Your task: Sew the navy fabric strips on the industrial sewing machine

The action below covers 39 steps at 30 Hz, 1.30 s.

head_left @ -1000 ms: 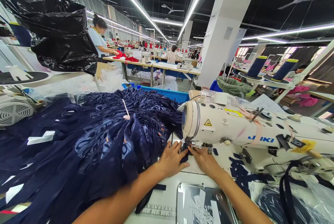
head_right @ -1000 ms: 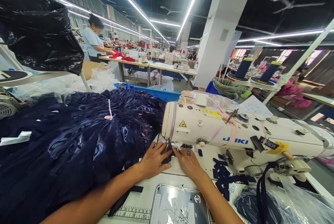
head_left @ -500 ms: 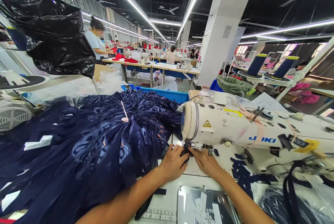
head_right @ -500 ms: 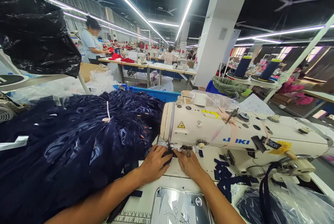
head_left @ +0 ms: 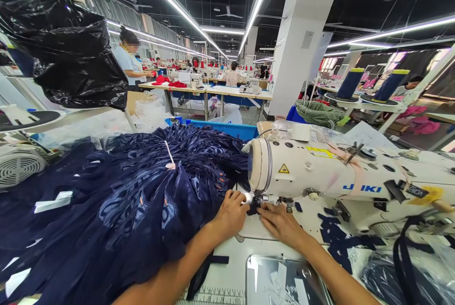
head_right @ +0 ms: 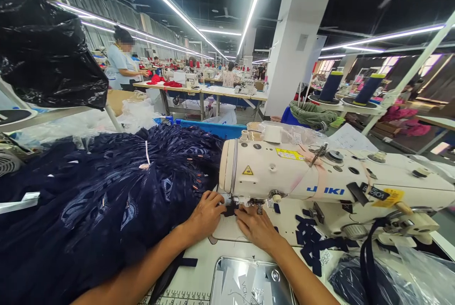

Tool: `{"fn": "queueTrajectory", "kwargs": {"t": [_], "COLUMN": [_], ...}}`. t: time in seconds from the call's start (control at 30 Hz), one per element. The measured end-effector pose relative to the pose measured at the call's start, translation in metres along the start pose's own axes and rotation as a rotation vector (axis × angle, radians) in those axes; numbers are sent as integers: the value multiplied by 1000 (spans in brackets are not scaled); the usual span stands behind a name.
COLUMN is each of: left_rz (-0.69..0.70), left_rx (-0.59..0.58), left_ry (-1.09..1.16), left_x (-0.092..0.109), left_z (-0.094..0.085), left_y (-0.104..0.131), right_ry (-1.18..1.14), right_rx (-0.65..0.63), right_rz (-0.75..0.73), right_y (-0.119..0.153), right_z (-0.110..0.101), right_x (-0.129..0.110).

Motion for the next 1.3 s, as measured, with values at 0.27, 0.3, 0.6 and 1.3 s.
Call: {"fn": "queueTrajectory", "kwargs": {"t": [0.27,0.3,0.6,1.3], "left_rz": [91,91,40,77], "left_rx": [40,29,-9,-214], "left_ry": [15,14,106,64], "left_x": [15,15,6,12], "left_z": [4,7,18,18], "left_y": [-3,-3,-1,11], "right_ry": [-175,-227,-427,-75], "right_rx": [13,34,97,32], "right_rz": [67,71,24,-124], "right_y": [-2,-2,-4,-5], "right_z": [3,2,-8,-21], "right_x": [8,11,15,-17]}}
Point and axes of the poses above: each hand's wrist, its own y-axis away from the middle knuckle, its own z-axis out of the palm, x = y × z, the point moved 9 cm from there along -y, towards the middle knuckle, and after that the axes turned 3 degrees about y, right-handed, at the moved point
